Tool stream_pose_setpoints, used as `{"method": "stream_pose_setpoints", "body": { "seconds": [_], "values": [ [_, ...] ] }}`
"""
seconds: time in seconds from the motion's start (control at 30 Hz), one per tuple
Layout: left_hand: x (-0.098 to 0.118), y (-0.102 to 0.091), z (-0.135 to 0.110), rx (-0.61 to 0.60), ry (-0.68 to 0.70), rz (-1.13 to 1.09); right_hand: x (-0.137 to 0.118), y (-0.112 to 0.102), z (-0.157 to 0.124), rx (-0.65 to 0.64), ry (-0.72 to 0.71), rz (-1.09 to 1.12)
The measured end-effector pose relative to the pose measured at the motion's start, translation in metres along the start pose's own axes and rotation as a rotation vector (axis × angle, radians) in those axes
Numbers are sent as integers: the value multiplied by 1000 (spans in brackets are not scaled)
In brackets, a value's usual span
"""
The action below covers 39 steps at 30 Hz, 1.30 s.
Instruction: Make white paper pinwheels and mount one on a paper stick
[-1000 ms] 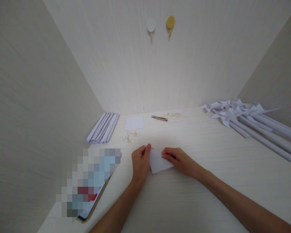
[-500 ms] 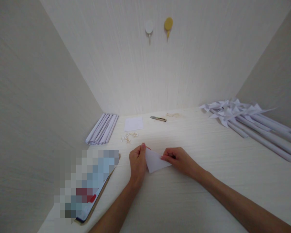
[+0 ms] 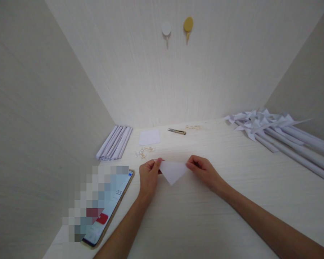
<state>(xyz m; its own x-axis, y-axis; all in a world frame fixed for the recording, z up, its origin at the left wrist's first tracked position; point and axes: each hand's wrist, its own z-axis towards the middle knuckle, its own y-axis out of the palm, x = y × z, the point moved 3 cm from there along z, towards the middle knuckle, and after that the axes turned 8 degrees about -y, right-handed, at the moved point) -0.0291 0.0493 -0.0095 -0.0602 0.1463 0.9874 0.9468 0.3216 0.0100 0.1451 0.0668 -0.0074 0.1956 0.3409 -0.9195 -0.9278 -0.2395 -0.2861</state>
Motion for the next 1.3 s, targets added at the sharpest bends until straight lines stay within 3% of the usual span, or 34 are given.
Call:
{"method": "stream_pose_setpoints", "body": {
  "seconds": [0.13, 0.3, 0.43, 0.63, 0.9, 1.13, 1.3],
  "values": [
    [3, 8, -6, -104, -37, 14, 7, -7, 1, 235, 62, 188],
    [1, 16, -10, -244, -126, 72, 16, -11, 1, 371, 98, 378],
    [-1, 18, -11, -295, -176, 184, 18, -11, 1, 371, 96, 435],
    [-3, 18, -10, -344, -197, 182, 18, -12, 2, 363, 105, 464],
    [-7, 19, -10, -585, -239, 169, 18, -12, 1, 367, 133, 509],
    [-6, 18, -11, -528, -254, 227, 15, -12, 1, 366, 136, 527],
    [-3, 19, -13, -600, -159, 249, 13, -12, 2, 380, 151, 554]
  ]
}}
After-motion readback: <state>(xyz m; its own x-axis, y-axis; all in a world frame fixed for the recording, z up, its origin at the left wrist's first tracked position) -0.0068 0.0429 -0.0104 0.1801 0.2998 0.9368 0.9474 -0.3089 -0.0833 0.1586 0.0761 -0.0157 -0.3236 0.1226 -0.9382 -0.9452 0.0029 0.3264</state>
